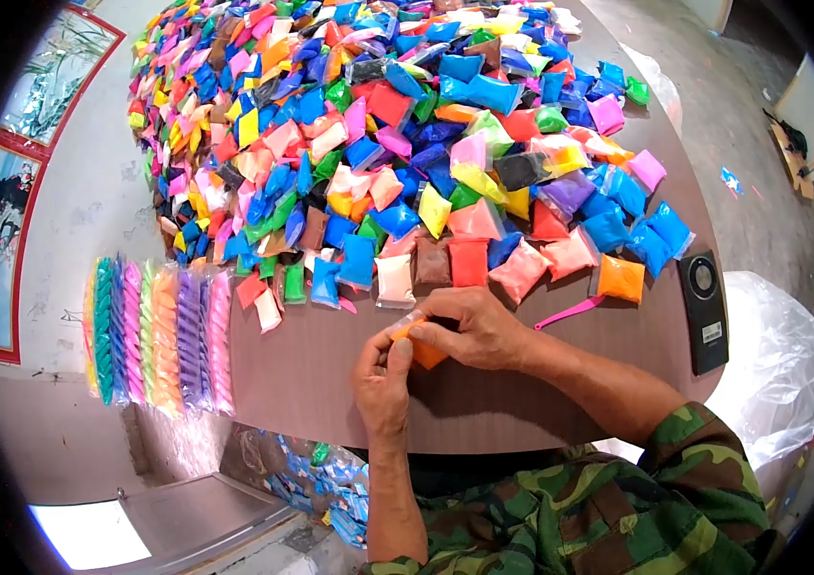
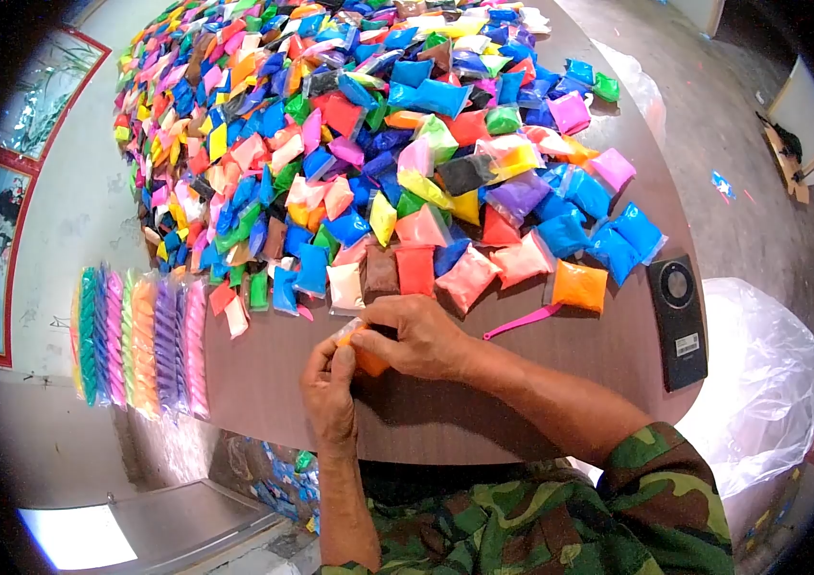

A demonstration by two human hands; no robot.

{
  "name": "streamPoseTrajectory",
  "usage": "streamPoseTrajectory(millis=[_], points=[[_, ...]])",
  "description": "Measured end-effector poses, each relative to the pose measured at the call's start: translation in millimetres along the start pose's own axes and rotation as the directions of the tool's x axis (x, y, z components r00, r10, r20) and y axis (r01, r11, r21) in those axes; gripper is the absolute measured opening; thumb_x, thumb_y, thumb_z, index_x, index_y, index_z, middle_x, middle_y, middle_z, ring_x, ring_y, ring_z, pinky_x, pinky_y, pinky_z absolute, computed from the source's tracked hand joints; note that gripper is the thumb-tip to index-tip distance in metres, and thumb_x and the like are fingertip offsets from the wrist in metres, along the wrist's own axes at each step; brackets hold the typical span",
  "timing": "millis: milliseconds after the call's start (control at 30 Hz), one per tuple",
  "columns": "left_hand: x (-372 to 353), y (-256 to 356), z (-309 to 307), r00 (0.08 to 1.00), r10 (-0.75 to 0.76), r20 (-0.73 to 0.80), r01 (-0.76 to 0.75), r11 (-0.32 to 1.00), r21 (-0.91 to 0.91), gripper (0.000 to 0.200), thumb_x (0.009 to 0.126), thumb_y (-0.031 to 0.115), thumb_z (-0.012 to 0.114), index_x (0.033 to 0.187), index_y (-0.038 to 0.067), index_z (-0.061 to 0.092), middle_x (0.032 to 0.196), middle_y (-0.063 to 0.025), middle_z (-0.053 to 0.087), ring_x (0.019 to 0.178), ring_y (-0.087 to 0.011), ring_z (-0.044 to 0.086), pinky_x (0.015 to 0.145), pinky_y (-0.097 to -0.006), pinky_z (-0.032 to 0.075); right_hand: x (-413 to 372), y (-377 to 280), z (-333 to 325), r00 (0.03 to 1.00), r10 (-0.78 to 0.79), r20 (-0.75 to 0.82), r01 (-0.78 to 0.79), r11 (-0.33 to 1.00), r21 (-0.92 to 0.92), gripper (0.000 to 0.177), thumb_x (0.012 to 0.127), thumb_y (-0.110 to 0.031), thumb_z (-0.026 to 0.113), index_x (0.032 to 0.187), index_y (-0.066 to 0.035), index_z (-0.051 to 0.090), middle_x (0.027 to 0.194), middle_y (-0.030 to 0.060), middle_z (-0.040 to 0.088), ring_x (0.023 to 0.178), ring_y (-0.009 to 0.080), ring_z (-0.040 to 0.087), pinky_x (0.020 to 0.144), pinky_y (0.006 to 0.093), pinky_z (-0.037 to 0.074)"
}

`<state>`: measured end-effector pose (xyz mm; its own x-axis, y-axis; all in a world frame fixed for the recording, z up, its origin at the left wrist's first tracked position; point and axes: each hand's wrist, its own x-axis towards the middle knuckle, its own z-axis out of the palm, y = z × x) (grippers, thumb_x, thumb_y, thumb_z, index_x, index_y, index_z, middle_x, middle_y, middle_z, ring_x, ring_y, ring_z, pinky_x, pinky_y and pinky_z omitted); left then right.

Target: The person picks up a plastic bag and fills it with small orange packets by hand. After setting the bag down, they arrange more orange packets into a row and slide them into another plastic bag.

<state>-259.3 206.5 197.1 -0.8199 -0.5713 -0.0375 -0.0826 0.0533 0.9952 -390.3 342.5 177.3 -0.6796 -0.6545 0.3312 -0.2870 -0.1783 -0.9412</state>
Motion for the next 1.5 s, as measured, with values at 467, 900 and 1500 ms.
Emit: streamPoseTrajectory(millis=[467,900,1500], points=[[-1.8,6.1,5.2,0.999,-0.010,0.053,0.008,1.000,0.030,0.026,0.102,0.019,0.077,0.118,0.000,0.071,0.100,-0.0013,0.071,0.089,-0.0076,0.064,0.080,-0.0229,0.052,-0.7,-2.8,-0.6,0.997,0.046,-0.054,-0.039,0.993,0.111,0.016,0.097,-0.013,0.074,0.104,0.002,0.076,0.092,0.0134,0.076,0.083,0.0200,0.073,0.076,0.0333,0.058],[-0.1,9.3,1.9,0.998,-0.044,0.037,0.042,0.999,0.033,0.030,0.103,0.023,0.076,0.120,0.000,0.068,0.103,-0.0026,0.071,0.092,-0.0081,0.066,0.085,-0.0214,0.053,0.5,-7.5,-2.2,0.997,0.059,0.041,-0.058,0.998,-0.032,0.035,0.096,-0.019,0.076,0.122,0.004,0.070,0.100,0.0195,0.077,0.089,0.0264,0.077,0.081,0.0365,0.060],[0.6,9.2,-1.1,0.996,-0.066,0.060,0.060,0.994,0.094,0.034,0.102,0.023,0.075,0.124,-0.001,0.068,0.107,-0.0052,0.073,0.096,-0.0113,0.070,0.090,-0.0258,0.057,1.1,-9.8,-4.2,0.998,0.058,0.019,-0.057,0.998,-0.036,0.028,0.096,-0.017,0.075,0.114,0.003,0.069,0.093,0.0218,0.073,0.083,0.0297,0.074,0.076,0.0384,0.057]])
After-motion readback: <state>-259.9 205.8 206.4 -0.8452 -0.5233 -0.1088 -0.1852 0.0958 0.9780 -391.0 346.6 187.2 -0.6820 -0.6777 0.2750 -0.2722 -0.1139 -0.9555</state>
